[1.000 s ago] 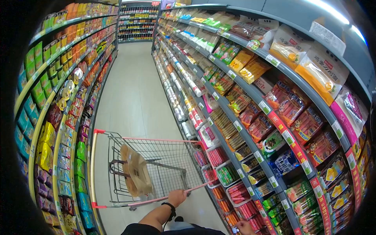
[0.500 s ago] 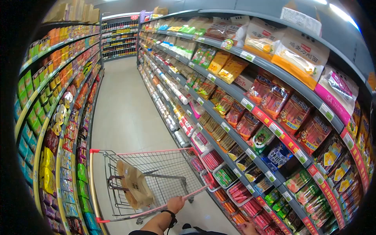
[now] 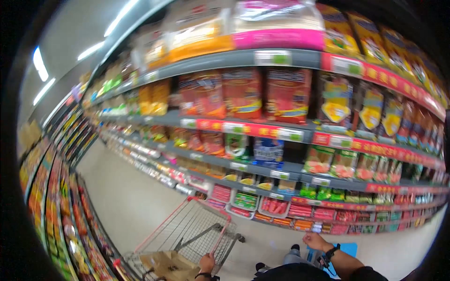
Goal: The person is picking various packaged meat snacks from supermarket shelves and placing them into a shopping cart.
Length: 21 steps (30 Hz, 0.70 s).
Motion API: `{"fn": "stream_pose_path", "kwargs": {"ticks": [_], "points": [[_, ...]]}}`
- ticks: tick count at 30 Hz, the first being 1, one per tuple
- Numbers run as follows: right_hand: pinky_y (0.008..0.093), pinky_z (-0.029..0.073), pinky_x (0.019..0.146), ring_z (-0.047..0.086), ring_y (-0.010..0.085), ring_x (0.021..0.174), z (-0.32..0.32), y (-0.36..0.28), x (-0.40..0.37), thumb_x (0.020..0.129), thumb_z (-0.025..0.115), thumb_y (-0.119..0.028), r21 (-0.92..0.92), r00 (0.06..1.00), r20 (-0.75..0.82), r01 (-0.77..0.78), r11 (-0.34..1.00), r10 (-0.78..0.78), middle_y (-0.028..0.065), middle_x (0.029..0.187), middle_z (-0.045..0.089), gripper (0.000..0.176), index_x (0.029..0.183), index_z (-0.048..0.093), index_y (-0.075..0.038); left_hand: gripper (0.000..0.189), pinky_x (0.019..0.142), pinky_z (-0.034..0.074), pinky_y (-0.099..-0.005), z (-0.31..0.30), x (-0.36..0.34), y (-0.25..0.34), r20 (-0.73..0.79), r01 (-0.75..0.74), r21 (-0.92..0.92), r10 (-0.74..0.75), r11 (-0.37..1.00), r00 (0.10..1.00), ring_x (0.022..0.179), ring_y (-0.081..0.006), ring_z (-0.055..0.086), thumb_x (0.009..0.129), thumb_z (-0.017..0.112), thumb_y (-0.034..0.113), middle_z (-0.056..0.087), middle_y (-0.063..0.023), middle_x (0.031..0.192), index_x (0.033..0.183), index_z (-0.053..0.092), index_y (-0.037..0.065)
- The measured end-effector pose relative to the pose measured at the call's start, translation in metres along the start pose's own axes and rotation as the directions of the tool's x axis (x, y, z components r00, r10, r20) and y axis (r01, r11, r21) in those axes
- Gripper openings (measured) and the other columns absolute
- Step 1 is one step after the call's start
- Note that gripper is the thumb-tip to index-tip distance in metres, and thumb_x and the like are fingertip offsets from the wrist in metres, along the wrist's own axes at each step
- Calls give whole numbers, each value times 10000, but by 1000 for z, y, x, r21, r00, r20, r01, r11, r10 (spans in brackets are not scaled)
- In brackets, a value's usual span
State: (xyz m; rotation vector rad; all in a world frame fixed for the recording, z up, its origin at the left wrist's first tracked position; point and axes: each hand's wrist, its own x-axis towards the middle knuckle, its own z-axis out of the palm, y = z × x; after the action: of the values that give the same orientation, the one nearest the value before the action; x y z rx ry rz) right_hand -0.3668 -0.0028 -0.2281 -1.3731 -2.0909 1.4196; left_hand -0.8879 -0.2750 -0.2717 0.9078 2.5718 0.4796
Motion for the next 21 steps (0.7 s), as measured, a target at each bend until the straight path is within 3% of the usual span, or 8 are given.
{"fn": "stream_pose_path", "kwargs": {"ticks": [1, 4, 9, 11, 13, 16, 20, 21], "points": [[308, 529, 741, 665, 145, 811, -22, -5, 3, 938, 590, -157, -24, 1000, -22, 22, 999, -22, 61, 840, 695, 143, 915, 671, -42, 372, 794, 511, -517, 11, 8, -8, -38, -88, -176, 82, 980, 996, 918, -461, 648, 925, 568, 312, 686, -273, 938, 1022, 670, -32], [350, 538, 744, 678, 218, 824, -81, 33, 21, 937, 594, -229, -54, 991, -137, -6, 999, -2, 103, 896, 706, 219, 1026, 674, -46, 481, 899, 486, -457, 1, 3, 54, -171, -70, -68, 58, 995, 984, 1061, -414, 613, 856, 669, 324, 629, -282, 1159, 1160, 621, -46], [320, 523, 720, 644, 175, 786, -221, -31, 18, 941, 584, -115, 87, 913, -405, 100, 991, -56, 93, 859, 677, 162, 1056, 636, -14, 376, 906, 477, -447, 12, 58, 173, -90, -375, -294, 365, 879, 927, 1043, -384, 606, 835, 657, 168, 628, -242, 1085, 1140, 626, -50], [307, 523, 722, 651, 169, 804, -267, -47, 18, 931, 587, -52, 99, 855, -503, 206, 974, -130, 99, 885, 680, 180, 1101, 611, -2, 348, 881, 485, -406, -9, 49, 280, -82, -571, -287, 574, 769, 815, 1030, -339, 614, 834, 651, 113, 632, -207, 1097, 1158, 623, -11], [297, 522, 725, 657, 163, 822, -313, -58, 16, 921, 589, -10, 45, 765, -587, 357, 933, -265, 99, 915, 684, 229, 1149, 591, 2, 334, 910, 481, -384, -3, 48, 358, -2, -462, -483, 527, 744, 850, 1066, -324, 617, 846, 635, 88, 644, -202, 1131, 1168, 626, 1], [286, 520, 718, 656, 148, 819, -374, -95, 0, 920, 591, 2, -44, 664, -643, 465, 884, -381, 95, 938, 690, 248, 1167, 591, 5, 329, 921, 478, -364, -54, -28, 532, -91, -690, -368, 715, 623, 693, 1066, -305, 624, 855, 618, 52, 653, -182, 1138, 1179, 624, -3], [273, 524, 710, 661, 118, 817, -434, -129, -43, 918, 601, -10, -176, 590, -620, 538, 824, -517, 91, 981, 704, 237, 1154, 618, 4, 331, 967, 467, -363, -76, -96, 654, -144, -848, -415, 896, 330, 419, 1112, -300, 620, 851, 620, 12, 653, -168, 1173, 1182, 628, 1], [263, 528, 709, 669, 109, 816, -430, -125, -38, 911, 613, -19, 145, 661, -663, 575, 805, -353, 86, 986, 715, 199, 1107, 645, 1, 332, 980, 464, -368, -81, -112, 672, -123, -865, -424, 930, 267, 348, 1132, -303, 616, 849, 622, 5, 652, -166, 1191, 1181, 632, 6]]}}
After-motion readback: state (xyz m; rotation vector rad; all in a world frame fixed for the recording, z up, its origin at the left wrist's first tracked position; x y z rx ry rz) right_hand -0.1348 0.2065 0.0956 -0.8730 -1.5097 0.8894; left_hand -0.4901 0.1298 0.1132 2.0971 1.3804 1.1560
